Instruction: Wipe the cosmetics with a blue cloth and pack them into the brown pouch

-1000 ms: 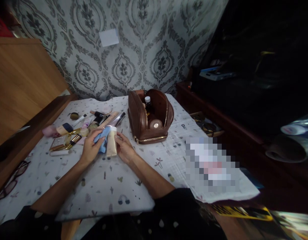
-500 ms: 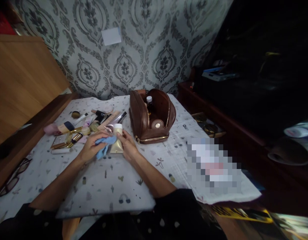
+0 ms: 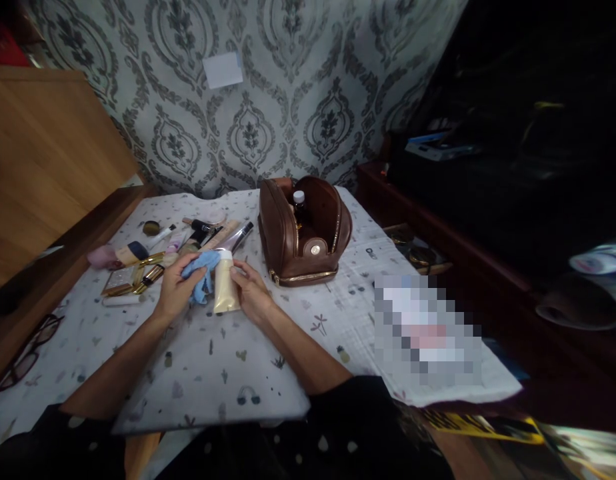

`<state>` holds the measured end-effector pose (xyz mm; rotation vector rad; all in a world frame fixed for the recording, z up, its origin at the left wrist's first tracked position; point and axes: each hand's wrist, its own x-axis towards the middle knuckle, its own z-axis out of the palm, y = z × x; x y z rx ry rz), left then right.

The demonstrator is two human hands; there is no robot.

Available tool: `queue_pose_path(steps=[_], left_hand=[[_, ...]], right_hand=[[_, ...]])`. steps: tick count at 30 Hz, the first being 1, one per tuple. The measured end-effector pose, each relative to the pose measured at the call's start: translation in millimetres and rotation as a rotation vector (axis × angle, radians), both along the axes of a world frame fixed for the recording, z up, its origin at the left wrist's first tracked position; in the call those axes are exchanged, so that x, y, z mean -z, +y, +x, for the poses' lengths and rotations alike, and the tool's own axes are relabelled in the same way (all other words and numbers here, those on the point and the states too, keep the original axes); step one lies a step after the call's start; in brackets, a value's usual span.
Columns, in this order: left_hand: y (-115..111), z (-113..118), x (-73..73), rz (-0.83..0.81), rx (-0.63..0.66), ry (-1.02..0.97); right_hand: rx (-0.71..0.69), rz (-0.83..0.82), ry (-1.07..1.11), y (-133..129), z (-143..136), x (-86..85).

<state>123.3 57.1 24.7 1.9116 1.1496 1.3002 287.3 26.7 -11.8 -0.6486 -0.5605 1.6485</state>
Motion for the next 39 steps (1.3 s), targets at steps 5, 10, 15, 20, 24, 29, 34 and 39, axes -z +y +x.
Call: queue_pose_path(steps=[5, 10, 15, 20, 24, 29, 34, 39], left_hand=[[0.1, -0.8, -0.8, -0.008, 0.116, 0.047], [-5.2, 1.1, -7.2, -0.048, 0.203, 0.114], [-6.7, 0.7, -11.0, -0.072, 0.303, 0.142], [-3.8, -2.8, -8.7, -0.149, 0.309, 0.083], [-1.4, -2.3, -3.2, -0.143, 0.125, -0.042], [0.7, 0.2, 0.4, -0.071, 0.034, -0.009], [0.1, 0.2, 0.9, -0.043, 0.132, 0.056], [-1.6, -1.1, -3.4, -0.013, 0.249, 0.154]], right_hand=[[0.046, -0.038, 0.041, 2.8, -1.1, 2.0], [0.058, -0.029, 0.050, 0.2, -0.8, -4.1], [0.059, -0.038, 0.057, -0.2, 0.7, -6.4], [0.012, -0.040, 0.059, -0.3, 2.5, -7.8], [-0.035, -0.043, 0.077, -1.2, 2.5, -8.4], [-0.014, -0.055, 0.053, 0.0, 2.1, -4.7], [0.033, -0.070, 0.065, 4.3, 3.5, 1.2], [0.062, -0.028, 0.077, 7.8, 5.2, 4.0]])
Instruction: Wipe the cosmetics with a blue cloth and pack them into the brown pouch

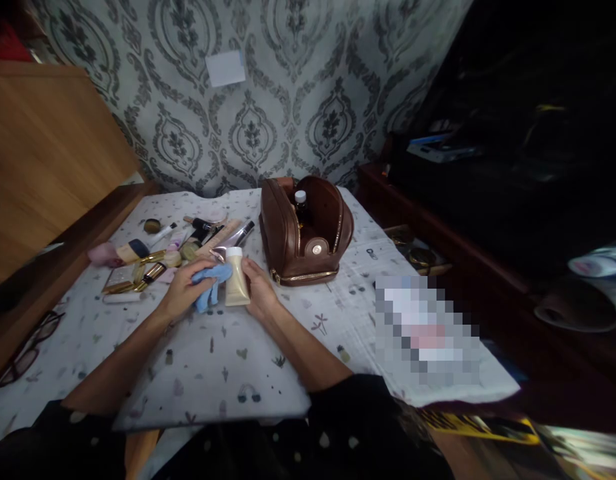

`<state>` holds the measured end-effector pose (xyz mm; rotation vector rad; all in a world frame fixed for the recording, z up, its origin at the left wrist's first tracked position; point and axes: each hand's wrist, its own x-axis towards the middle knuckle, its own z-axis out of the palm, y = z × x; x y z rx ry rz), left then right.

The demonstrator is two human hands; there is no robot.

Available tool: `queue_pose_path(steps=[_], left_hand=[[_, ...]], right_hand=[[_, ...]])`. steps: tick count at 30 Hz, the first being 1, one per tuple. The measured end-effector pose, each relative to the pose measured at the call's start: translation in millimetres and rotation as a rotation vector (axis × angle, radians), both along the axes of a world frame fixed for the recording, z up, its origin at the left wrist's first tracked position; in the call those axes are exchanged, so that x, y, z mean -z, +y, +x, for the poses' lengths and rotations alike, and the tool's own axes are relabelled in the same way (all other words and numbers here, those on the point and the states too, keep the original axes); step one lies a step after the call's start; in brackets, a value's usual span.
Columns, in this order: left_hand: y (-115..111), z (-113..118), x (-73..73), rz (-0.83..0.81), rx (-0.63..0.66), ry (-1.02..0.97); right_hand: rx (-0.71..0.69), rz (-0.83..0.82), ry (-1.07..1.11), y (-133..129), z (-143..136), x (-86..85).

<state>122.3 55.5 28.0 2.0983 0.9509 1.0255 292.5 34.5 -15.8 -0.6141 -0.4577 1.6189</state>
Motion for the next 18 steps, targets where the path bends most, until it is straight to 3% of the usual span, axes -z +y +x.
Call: queue_pose_path(steps=[5, 12, 18], left_hand=[[0.4, -1.4, -2.1, -0.055, 0.040, -0.008], [1.7, -0.4, -1.3, -0.115, -0.209, -0.152], [4.0, -4.1, -0.5, -0.108, -0.092, -0.089]], right_hand=[[-0.017, -0.016, -0.018, -2.3, -0.2, -4.1], [-0.097, -0.025, -0.052, -8.6, -3.4, -9.6], [0.018, -0.041, -0.025, -3.2, -0.3, -4.7]])
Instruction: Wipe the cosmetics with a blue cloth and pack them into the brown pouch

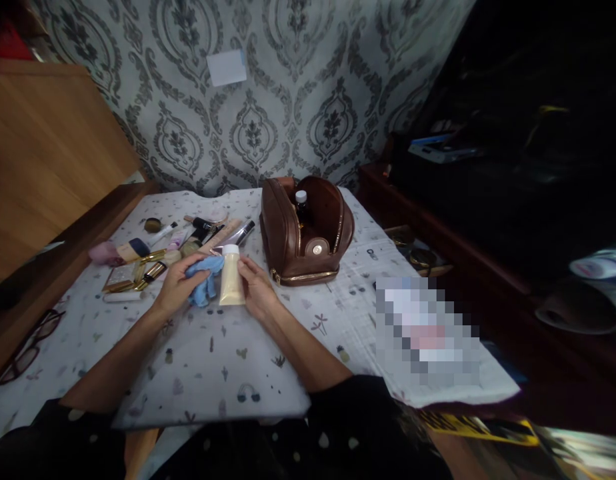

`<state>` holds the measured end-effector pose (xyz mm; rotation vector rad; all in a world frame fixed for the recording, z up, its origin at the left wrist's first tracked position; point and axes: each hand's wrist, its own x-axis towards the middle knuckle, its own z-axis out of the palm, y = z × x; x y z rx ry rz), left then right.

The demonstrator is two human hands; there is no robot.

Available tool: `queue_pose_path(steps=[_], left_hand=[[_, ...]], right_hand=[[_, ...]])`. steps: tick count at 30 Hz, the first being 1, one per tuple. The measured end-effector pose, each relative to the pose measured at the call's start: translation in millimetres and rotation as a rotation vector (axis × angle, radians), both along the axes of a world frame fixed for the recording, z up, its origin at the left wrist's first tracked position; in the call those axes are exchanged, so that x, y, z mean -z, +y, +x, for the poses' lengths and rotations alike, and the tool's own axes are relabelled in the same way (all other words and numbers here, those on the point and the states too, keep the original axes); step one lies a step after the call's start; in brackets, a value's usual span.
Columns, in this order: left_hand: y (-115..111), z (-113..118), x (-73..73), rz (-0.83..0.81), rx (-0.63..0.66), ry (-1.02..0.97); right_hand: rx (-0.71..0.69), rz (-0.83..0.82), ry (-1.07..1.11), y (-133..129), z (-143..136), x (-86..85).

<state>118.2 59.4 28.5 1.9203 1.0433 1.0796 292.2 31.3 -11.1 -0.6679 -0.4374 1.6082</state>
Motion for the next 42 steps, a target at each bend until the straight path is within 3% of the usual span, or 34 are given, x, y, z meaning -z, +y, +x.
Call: queue_pose_path(steps=[4, 7, 14, 19, 22, 25, 28, 35, 39, 42], left_hand=[[-2.4, 0.3, -4.5, 0.013, 0.113, 0.074], [-6.3, 3.7, -9.0, 0.030, 0.186, 0.092], [-8.5, 6.1, -0.8, 0.000, 0.003, 0.024], [-8.8, 5.9, -4.7, 0.084, 0.211, 0.129], [-14.9, 10.3, -9.7, 0.026, 0.367, 0.190], [-22.3, 15.3, -12.3, -0.035, 0.431, 0.193], [-24.1, 16.2, -12.4, -0.048, 0.359, 0.115], [-11.1, 8.2, -2.2, -0.106, -0.020, -0.039], [-13.3, 11.3, -3.8, -0.099, -0.038, 0.001], [-13.5, 14.5, -12.7, -0.077, -0.026, 0.049]], right_hand=[[0.048, 0.008, -0.012, 2.3, 2.7, 0.2], [-0.006, 0.000, 0.005, 0.0, 2.3, -4.0], [-0.061, -0.014, 0.063, -5.6, -1.1, -8.0], [-0.061, -0.034, 0.127, -1.8, 3.9, -6.9], [-0.084, -0.049, 0.169, 0.8, 8.4, -7.2], [-0.094, -0.027, 0.161, 1.4, 10.5, -8.3], [-0.112, 0.046, 0.123, -0.3, 9.2, -10.0], [-0.123, 0.064, 0.162, -4.7, 1.5, -11.7], [-0.090, 0.053, 0.143, -6.4, 0.5, -17.1], [-0.033, 0.109, 0.034, -10.5, 3.5, -31.1]])
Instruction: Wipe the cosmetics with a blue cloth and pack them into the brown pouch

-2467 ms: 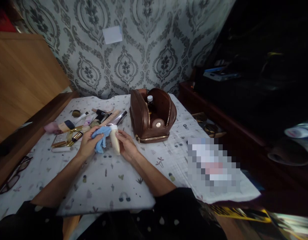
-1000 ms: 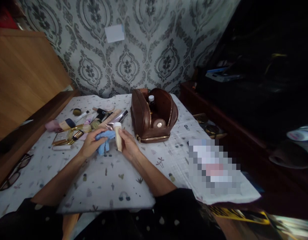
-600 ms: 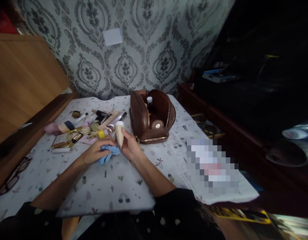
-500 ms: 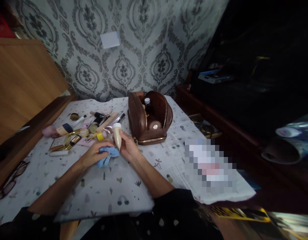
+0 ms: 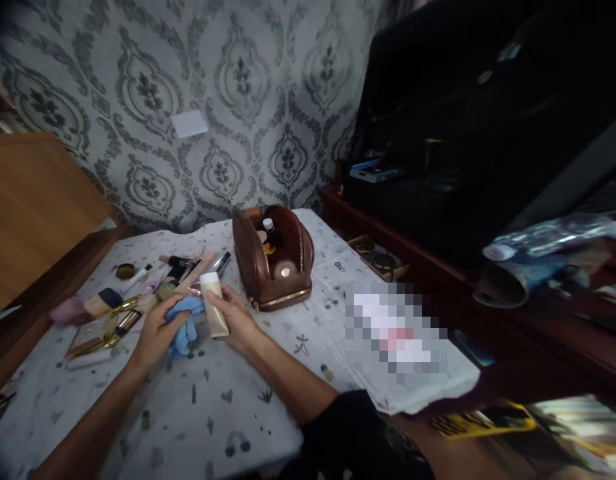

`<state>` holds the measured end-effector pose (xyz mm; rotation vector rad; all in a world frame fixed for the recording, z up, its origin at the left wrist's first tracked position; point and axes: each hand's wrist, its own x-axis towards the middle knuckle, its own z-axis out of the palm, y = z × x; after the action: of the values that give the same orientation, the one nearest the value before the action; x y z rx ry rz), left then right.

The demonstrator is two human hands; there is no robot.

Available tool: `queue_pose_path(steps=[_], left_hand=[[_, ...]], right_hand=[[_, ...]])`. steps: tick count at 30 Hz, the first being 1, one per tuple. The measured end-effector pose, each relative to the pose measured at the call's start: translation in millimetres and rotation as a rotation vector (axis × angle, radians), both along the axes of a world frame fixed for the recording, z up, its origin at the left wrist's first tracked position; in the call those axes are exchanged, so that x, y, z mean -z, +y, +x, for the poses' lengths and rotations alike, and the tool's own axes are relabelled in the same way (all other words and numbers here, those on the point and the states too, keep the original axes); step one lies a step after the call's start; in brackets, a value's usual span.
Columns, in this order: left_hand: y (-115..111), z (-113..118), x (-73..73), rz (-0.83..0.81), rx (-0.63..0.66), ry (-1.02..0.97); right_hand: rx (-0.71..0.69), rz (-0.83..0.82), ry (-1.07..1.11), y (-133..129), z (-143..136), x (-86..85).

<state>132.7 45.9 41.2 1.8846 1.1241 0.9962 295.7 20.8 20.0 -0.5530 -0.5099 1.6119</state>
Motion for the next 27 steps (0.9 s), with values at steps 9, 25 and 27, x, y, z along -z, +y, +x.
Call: queue_pose_path(steps=[9, 25, 27], left_hand=[[50.6, 28.3, -43.4, 0.086, -0.015, 0.013], [138.1, 130.7, -95.5, 0.634, 0.080, 0.658], [142.5, 132.2, -98.4, 0.596, 0.087, 0.872]], right_hand=[[0.126, 0.306, -0.265, -15.4, 44.2, -75.8], [0.737, 0.451, -0.971, 37.8, 178.6, -109.2], [0.768, 0.458, -1.139, 45.7, 187.5, -105.4]])
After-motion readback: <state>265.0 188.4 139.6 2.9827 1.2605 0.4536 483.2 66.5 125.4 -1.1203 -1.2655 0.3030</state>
